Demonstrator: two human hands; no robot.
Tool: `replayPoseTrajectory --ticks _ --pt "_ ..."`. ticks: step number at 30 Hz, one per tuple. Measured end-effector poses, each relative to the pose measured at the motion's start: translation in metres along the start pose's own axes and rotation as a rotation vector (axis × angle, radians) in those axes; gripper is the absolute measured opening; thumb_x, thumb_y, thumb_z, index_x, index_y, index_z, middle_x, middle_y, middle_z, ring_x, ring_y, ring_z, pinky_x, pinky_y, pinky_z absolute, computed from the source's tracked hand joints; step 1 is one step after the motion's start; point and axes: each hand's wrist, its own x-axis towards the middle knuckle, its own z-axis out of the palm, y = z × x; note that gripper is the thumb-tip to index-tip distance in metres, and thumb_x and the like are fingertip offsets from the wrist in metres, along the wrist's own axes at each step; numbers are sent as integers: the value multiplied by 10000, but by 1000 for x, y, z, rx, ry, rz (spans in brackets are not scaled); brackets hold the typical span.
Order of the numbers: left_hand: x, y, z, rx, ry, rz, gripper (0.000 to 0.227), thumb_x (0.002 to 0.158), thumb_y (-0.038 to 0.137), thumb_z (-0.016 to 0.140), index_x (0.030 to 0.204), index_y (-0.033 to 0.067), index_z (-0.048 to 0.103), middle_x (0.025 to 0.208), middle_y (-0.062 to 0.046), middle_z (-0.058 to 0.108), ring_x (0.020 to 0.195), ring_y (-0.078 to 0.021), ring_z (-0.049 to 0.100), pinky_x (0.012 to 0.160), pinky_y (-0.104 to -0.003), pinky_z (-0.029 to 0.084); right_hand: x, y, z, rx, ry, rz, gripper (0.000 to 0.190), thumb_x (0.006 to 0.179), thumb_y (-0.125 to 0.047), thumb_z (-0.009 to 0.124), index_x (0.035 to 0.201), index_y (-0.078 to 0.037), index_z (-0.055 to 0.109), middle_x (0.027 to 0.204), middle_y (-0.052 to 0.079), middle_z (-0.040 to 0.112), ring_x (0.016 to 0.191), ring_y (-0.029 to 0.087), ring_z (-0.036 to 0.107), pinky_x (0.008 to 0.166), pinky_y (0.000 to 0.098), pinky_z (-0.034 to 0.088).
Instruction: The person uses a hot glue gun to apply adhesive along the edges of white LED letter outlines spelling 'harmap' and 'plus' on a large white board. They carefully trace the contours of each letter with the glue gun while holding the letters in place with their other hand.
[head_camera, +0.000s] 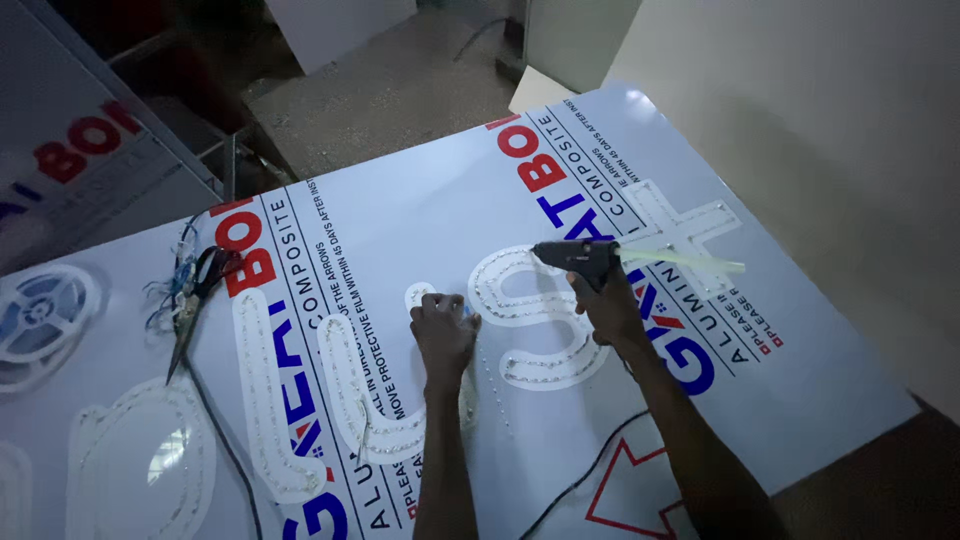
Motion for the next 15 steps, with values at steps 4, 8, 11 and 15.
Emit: replayPoseTrajectory --ticks 4,8,11,15 --pt "4 -3 6 -37 21 -4 423 903 381 899 1275 197 819 1354 -150 659 1300 -497 619 1077 -591 556 22 28 0 -73 5 31 347 1108 -383 785 1306 -108 710 728 145 785 704 327 812 698 482 603" --pt "6 -4 3 -19 8 3 450 899 432 903 1282 214 813 1358 -136 654 1300 -487 624 1070 -596 565 15 25 0 -46 -22 29 364 1109 -327 774 1321 -37 717 742 218 794 697 373 801 747 512 616" --pt "7 -5 6 -23 18 5 451 895 422 905 1284 214 814 1352 -134 663 1296 -483 634 1066 -591 570 22 41 0 -6 -20 -32 439 1134 -327 755 1427 -25 629 780 225 796 708 336 815 734 509 643" --pt "4 1 2 21 15 -6 439 916 405 905 1303 224 806 1351 -131 665 1291 -472 648 1076 -566 574 38 44 1 -16 -49 168 409 1148 -418 714 1397 -93 710 844 197 811 736 354 816 699 484 620"
